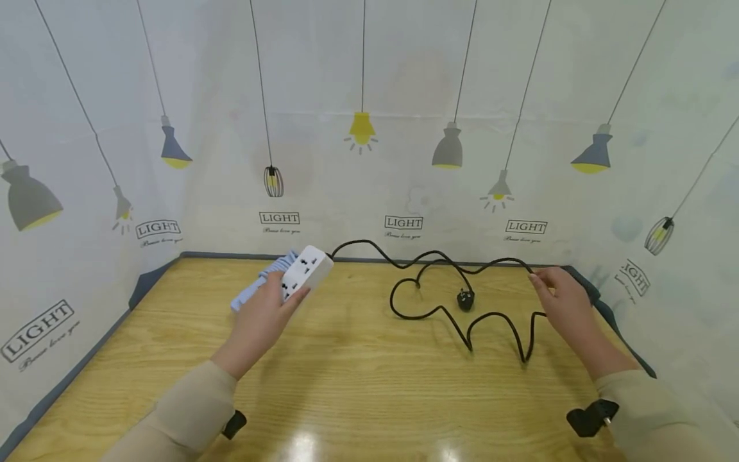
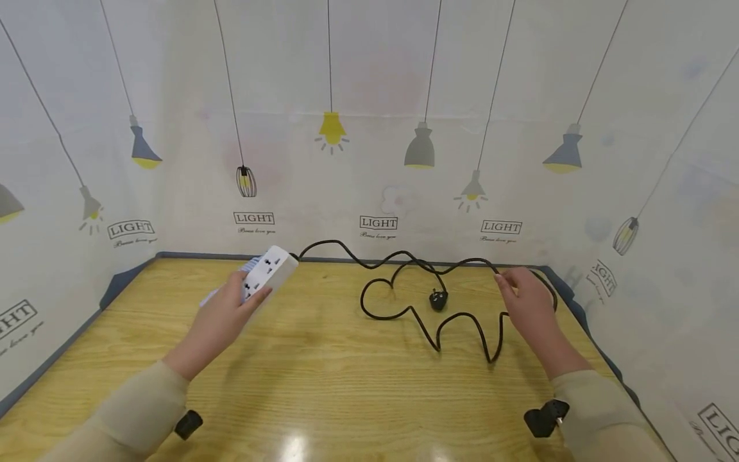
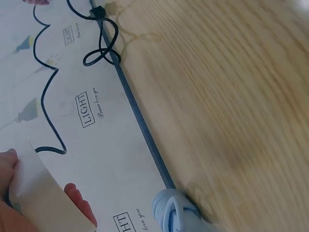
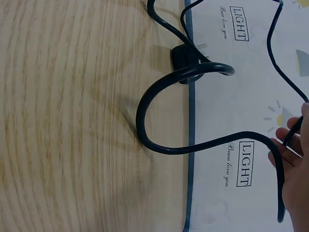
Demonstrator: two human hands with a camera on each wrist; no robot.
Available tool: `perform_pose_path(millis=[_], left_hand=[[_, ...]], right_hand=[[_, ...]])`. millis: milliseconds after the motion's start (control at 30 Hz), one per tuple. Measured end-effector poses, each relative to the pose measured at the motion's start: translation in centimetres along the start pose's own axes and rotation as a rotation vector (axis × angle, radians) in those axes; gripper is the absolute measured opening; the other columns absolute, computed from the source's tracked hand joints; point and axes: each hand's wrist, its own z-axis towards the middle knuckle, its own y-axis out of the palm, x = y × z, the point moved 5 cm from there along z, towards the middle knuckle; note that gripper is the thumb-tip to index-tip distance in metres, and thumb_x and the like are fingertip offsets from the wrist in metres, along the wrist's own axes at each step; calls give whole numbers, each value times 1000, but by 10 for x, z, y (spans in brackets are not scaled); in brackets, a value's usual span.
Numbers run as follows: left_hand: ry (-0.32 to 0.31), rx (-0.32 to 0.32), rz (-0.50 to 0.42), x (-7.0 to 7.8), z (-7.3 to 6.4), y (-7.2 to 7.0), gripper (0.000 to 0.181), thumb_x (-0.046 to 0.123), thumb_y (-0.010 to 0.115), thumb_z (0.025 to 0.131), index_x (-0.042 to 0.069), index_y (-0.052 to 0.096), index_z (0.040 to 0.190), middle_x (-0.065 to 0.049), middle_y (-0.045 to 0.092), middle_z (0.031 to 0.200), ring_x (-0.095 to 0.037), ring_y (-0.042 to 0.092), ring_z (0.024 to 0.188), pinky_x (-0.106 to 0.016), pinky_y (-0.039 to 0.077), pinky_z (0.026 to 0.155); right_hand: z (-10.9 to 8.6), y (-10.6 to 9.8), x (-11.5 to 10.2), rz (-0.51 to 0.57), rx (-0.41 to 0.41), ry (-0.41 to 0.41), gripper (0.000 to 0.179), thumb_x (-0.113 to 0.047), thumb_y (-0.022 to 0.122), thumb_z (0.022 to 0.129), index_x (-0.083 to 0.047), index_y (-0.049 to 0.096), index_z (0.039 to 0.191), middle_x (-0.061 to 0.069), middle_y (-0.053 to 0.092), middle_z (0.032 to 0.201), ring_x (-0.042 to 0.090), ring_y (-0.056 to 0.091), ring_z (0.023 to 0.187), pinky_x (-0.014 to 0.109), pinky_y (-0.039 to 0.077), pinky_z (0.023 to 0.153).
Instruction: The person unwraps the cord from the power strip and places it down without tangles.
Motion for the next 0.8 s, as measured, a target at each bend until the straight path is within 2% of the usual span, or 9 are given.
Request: perform_pose_path(millis=[200,333,533,667,800], left_hand=[[-89,-74,-38,-6,14,15,70,54,44,99,-6,38,135,-15,57,99,-23,54,75,-33,45,58],[-115,-116,0,-12,24,26,68,57,43,99,-3,40,131,-12,55,94,-22,53,72,-32,44,56],[-84,-110,124,-19,36,36,64,55,48,98,-4,46,122,-13,58,93,-24,56,72,-35,46,57],[-50,-127,202,-25,42,43,67,55,50,97,-5,46,126,-16,61,98,-26,58,77,-40,49,62],[-27,-156,262,-29,46,52,68,55,51,96,-6,45,127,-17,61,92,-27,59,74,-41,50,59]], right_hand=[[2,7,6,-16,-61,8,40,-27,43,106,8,59,115,28,55,114,45,53,104,60,44,82],[4,8,14,-30,-66,-5,37,-25,45,105,8,61,110,25,59,104,41,55,95,56,45,75],[4,10,24,-55,-88,20,36,-27,44,105,4,62,104,16,60,92,28,54,75,41,43,60],[3,11,29,-57,-94,39,37,-30,44,105,2,61,100,14,58,88,23,49,68,37,39,56],[2,11,34,-65,-97,55,35,-30,44,105,0,59,97,11,54,81,22,45,61,36,37,52]])
